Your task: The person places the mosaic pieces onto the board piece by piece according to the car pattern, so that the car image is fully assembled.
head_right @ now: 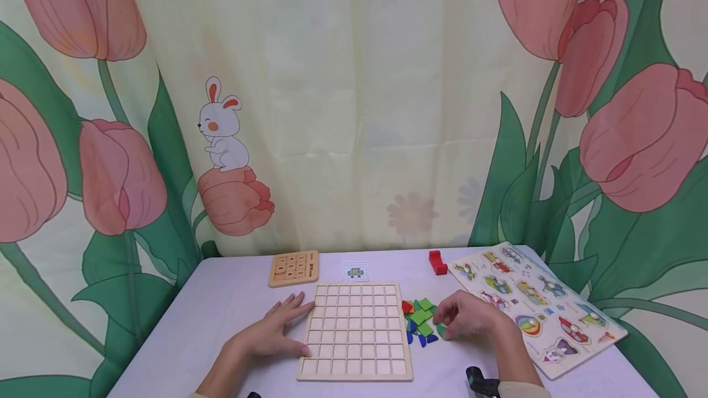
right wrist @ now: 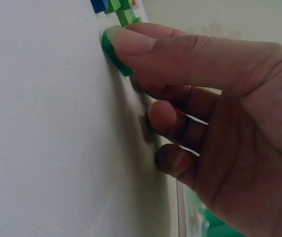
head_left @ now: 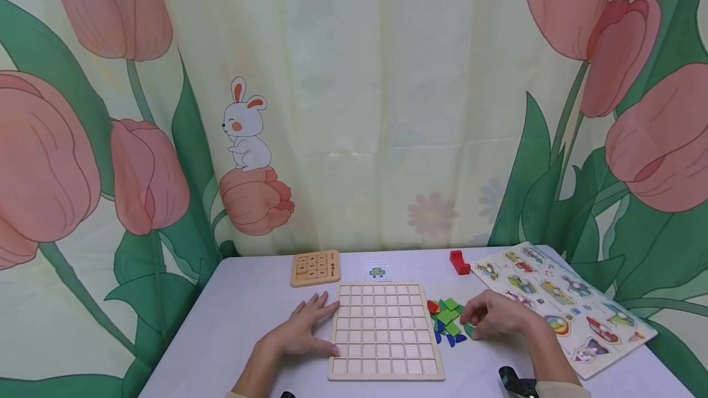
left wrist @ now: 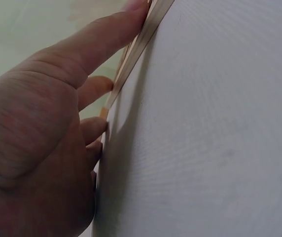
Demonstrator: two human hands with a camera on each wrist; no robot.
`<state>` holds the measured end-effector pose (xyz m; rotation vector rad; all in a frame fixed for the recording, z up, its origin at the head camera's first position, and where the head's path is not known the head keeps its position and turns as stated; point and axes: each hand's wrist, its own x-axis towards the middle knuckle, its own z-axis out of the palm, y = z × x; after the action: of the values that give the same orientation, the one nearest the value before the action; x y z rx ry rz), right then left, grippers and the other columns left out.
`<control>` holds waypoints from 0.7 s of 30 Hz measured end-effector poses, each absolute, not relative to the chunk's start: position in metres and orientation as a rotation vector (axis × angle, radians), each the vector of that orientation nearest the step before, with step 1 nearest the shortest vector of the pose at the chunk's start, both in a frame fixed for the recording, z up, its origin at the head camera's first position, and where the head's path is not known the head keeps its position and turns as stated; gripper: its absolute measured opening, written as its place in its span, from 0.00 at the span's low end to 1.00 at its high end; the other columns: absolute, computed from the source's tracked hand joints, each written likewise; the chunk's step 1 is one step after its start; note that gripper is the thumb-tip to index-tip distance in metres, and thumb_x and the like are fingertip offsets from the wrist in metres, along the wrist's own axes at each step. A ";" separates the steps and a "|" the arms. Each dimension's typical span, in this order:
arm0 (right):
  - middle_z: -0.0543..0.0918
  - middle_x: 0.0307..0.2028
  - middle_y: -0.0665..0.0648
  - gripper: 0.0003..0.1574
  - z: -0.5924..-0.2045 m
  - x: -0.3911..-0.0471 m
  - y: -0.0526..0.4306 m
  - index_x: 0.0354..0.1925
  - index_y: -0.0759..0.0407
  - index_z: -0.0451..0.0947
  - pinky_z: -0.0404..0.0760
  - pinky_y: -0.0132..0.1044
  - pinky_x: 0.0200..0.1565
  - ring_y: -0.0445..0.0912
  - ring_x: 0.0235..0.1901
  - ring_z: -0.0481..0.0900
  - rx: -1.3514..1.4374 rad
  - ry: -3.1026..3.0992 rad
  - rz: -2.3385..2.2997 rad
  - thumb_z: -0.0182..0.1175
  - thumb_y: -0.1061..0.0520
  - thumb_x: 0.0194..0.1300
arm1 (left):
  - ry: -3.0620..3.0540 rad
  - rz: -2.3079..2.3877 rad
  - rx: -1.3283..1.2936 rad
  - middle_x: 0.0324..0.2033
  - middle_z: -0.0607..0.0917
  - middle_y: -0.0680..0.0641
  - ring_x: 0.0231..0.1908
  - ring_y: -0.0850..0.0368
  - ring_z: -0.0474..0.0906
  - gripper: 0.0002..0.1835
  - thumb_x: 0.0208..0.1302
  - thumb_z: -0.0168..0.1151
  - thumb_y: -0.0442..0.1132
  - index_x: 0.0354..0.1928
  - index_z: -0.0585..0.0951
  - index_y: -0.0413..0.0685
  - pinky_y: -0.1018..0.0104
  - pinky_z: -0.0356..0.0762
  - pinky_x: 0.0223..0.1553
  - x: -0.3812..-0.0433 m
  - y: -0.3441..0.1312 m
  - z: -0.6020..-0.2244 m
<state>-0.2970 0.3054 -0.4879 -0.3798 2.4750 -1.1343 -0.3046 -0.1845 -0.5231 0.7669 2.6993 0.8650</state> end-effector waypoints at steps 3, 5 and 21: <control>0.81 0.31 0.55 0.16 -0.487 -0.297 0.304 0.41 0.59 0.89 0.73 0.35 0.35 0.49 0.35 0.75 -0.372 2.478 -1.128 0.77 0.68 0.53 | 2.702 0.863 0.769 0.82 0.53 0.35 0.82 0.34 0.42 0.56 0.50 0.77 0.68 0.79 0.66 0.54 0.30 0.37 0.79 -0.303 -0.184 -0.522; 0.81 0.31 0.55 0.15 -0.487 -0.297 0.303 0.40 0.60 0.87 0.73 0.35 0.35 0.49 0.35 0.75 -0.383 2.471 -1.133 0.77 0.68 0.53 | 2.705 0.866 0.767 0.81 0.54 0.34 0.82 0.33 0.43 0.56 0.50 0.77 0.66 0.79 0.67 0.54 0.30 0.37 0.79 -0.302 -0.183 -0.522; 0.82 0.32 0.56 0.13 -0.475 -0.300 0.301 0.43 0.66 0.82 0.78 0.34 0.34 0.49 0.35 0.77 -0.470 2.510 -1.267 0.73 0.64 0.61 | 2.713 0.862 0.718 0.82 0.55 0.37 0.82 0.35 0.44 0.56 0.49 0.77 0.68 0.78 0.68 0.55 0.32 0.37 0.80 -0.302 -0.183 -0.521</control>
<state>-0.3003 0.3008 -0.4746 -0.4696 2.5101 -1.2675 -0.3017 -0.1826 -0.5210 0.7177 2.7127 0.8615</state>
